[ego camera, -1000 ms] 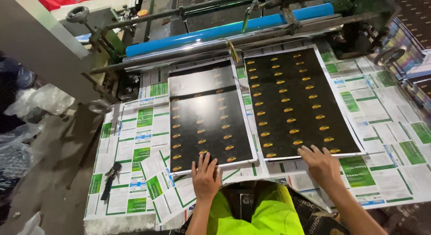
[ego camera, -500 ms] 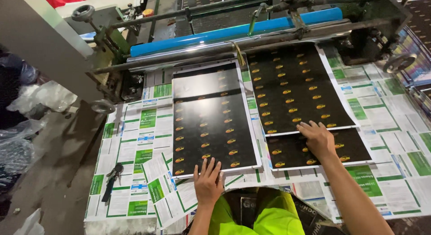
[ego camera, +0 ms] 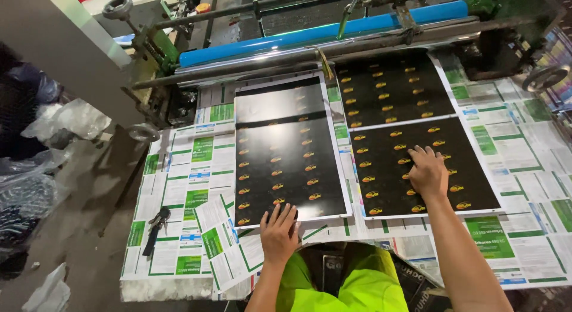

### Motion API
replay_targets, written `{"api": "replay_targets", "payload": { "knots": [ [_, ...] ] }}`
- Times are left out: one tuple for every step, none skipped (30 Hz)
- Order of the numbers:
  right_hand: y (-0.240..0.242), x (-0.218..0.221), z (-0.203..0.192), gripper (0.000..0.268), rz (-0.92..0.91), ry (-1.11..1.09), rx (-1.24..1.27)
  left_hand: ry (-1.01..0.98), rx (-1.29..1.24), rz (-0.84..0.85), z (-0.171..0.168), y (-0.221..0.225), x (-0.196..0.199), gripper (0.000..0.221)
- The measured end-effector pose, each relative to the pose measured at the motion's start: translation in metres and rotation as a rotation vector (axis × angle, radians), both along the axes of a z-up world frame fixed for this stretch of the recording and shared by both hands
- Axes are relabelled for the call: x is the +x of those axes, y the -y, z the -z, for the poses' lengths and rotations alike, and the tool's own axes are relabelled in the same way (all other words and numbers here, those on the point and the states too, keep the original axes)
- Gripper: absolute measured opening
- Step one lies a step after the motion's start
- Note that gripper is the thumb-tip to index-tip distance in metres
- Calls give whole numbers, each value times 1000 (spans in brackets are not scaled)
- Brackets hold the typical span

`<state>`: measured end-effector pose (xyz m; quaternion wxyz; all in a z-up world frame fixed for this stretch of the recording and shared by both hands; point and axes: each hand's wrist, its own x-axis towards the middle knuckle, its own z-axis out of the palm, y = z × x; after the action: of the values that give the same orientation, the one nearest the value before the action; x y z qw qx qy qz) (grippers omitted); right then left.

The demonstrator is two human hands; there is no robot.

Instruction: Feed printed sheets into a coating or finishing machine.

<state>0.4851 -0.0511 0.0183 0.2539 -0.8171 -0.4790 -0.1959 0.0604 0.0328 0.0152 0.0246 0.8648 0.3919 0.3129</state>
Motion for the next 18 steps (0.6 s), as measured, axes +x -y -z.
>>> {"api": "replay_targets", "payload": {
  "knots": [
    [1,0,0,38,-3,-3,1,-3,1,-3,-2,-4,-2,43],
    [0,0,1,35,11,14,15,-78,15,13,-4,-8,-4,40],
    [-1,0,1,32,26,32,28,-153,28,30,-6,-13,-5,37],
    [0,-1,0,32,23,28,30,-156,31,26,-22,-14,-4,37],
    [0,-2,-1,32,31,36,38,-131,126,5,-38,-16,-2,37],
    [0,-3,-2,32,38,43,43,-108,219,-16,-54,-17,0,37],
    [0,6,12,32,34,39,42,-112,218,-20,-61,-19,3,37],
    [1,17,25,36,35,70,-36,-123,309,-15,-68,-20,7,34],
    [1,27,38,40,35,102,-114,-134,401,-9,-75,-21,10,32],
    [1,31,45,40,31,102,-111,-135,403,-13,-63,-27,11,32],
    [1,35,52,39,43,130,-111,-152,410,3,-51,-32,12,31],
    [-1,40,57,38,56,160,-107,-167,420,19,-41,-40,14,30],
    [-2,28,40,38,53,163,-101,-165,426,14,-38,-44,15,30],
    [-1,15,23,35,50,104,-29,-170,333,40,-34,-47,15,34],
    [0,2,7,32,47,46,43,-175,240,65,-31,-51,15,38],
    [1,0,4,32,45,50,45,-171,242,62,-30,-55,15,38],
    [1,-1,1,31,36,64,55,-159,245,67,-28,-59,15,37],
    [1,-3,-2,31,30,77,67,-147,250,75,-28,-64,16,37]
  ]
}}
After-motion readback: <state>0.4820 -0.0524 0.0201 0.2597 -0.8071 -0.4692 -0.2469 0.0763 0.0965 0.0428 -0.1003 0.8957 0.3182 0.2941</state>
